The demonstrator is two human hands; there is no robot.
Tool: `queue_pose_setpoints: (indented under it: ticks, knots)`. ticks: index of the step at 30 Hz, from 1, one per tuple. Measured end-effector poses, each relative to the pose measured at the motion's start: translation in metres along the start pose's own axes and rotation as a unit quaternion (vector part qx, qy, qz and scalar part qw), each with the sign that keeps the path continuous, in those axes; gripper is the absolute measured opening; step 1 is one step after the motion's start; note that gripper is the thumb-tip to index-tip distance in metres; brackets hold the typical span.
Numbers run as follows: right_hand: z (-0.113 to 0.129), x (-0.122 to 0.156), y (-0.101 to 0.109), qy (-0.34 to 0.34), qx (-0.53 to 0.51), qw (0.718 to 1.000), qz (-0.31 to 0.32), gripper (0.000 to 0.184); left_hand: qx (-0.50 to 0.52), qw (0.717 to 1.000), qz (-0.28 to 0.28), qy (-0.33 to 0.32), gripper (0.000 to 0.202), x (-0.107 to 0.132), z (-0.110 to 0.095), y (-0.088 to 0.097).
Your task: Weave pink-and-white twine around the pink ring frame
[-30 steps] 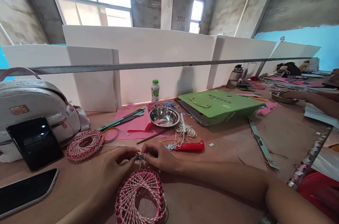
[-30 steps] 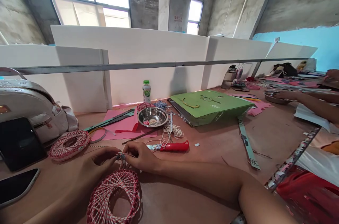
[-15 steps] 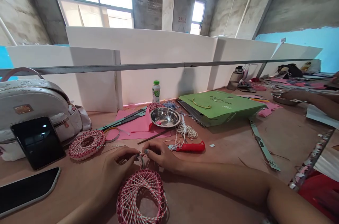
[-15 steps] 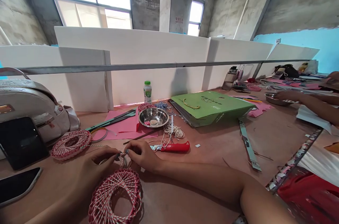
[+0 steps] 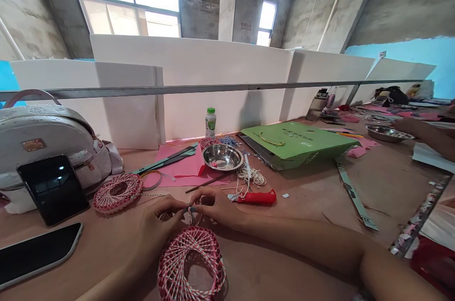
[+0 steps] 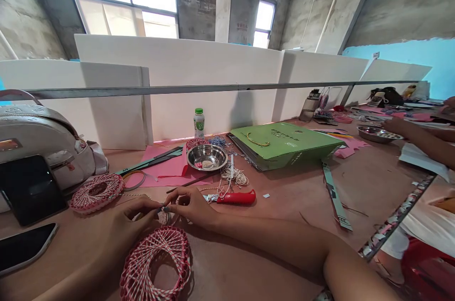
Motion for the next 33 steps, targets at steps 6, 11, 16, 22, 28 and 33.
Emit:
queue_pose_setpoints:
  ticks: [6,11,16,22,28,33]
  knots:
    - [-0.001,0.000,-0.002,0.002,0.001,1.000,0.002,0.023,0.009,1.000,0.014,0.022,0.015,0.001,0.005,0.000]
    - [0.001,0.000,0.000,0.007,-0.009,1.000,-0.003,0.027,0.030,0.998,0.024,0.054,0.019,0.001,-0.002,0.001]
    - [0.004,0.002,-0.003,0.008,0.013,1.000,0.005,0.021,0.026,0.998,0.016,0.061,0.019,0.000,-0.007,0.001]
    - [0.000,0.002,-0.005,-0.004,0.027,0.999,0.016,0.020,-0.003,0.999,0.019,0.047,0.018,0.001,-0.001,-0.001]
    - [0.001,0.002,-0.006,-0.006,0.012,1.000,0.025,0.019,-0.019,1.000,-0.023,-0.003,0.012,-0.002,-0.004,0.002]
    - [0.000,0.002,-0.007,-0.001,-0.015,0.999,0.032,0.022,-0.018,1.000,0.001,0.016,0.014,-0.002,-0.011,0.000]
Point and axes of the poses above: each hand's wrist, its own x-axis away from the middle knuckle, its own y-axis out of the back of the hand, z = x × y, the point moved 7 cm from there along -x, towards the middle knuckle, and after that the axes turned 5 degrees about -x, right-handed, at the moved point
